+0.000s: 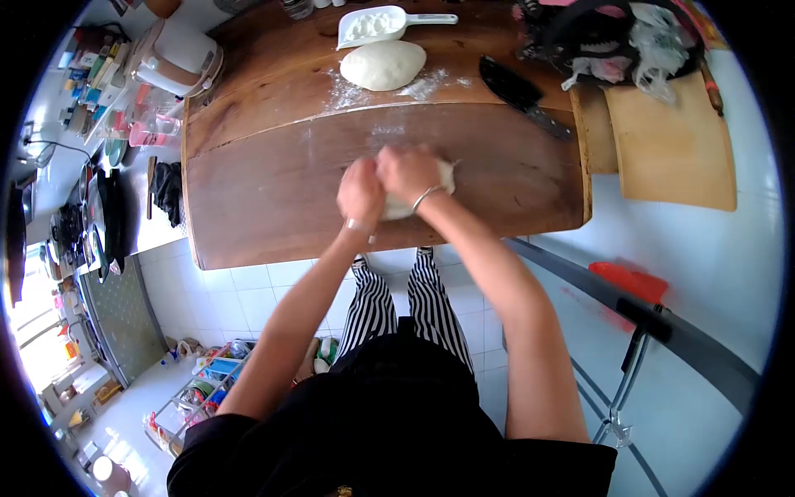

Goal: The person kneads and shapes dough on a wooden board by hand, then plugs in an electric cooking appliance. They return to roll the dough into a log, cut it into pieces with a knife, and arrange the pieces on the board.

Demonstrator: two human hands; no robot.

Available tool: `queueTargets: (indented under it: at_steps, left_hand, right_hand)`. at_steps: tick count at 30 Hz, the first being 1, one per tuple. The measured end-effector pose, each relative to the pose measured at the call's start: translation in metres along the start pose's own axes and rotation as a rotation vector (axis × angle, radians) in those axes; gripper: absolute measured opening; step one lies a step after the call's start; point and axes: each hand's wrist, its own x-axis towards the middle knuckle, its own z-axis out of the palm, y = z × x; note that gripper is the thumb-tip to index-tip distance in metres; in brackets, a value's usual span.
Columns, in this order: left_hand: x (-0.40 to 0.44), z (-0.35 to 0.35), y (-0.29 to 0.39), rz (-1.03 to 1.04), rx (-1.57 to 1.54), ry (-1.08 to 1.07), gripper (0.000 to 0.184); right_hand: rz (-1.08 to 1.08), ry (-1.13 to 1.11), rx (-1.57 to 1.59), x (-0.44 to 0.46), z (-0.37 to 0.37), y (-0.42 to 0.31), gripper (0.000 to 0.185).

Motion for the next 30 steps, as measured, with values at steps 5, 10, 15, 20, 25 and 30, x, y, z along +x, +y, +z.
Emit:
queueTargets:
  at_steps: [5,10,15,20,25,30]
  left_hand:
    - [0.053,0.042,0.043,0.167,-0.044,-0.176,0.023]
    - [0.026,0.041,0.033,0.323,0.031,-0.011,0.014]
    - [0.085,0.059,0.038,0.299,0.136,-0.144,0.019]
    - [0.105,0.064,0.044,0.209,0.077,-0.164,0.023]
    - [0.077,0.030,0.075,0.256,0.121,-0.227,0.024]
    - [-0.009,0.034,0.095,0.406,0.113,0.070,0.017]
  right_hand:
    - [0.347,0.250,-0.124,-0.001,-0.017,0.042,0.018]
    - [0.130,0.458,-0.102,-0.024,-0.019,0.027,0.010]
    - [0.250,0.357,-0.079,0.027,-0.019,0.057,0.009]
    - [0.417,0.111,-0.110,0.056,-0.025,0.065,0.018]
    - [0.451,-0.009,0.226,0.020,-0.068,0.050,0.020]
    - [0.220,0.478,0.134,-0.074,-0.046,0.035,0.025]
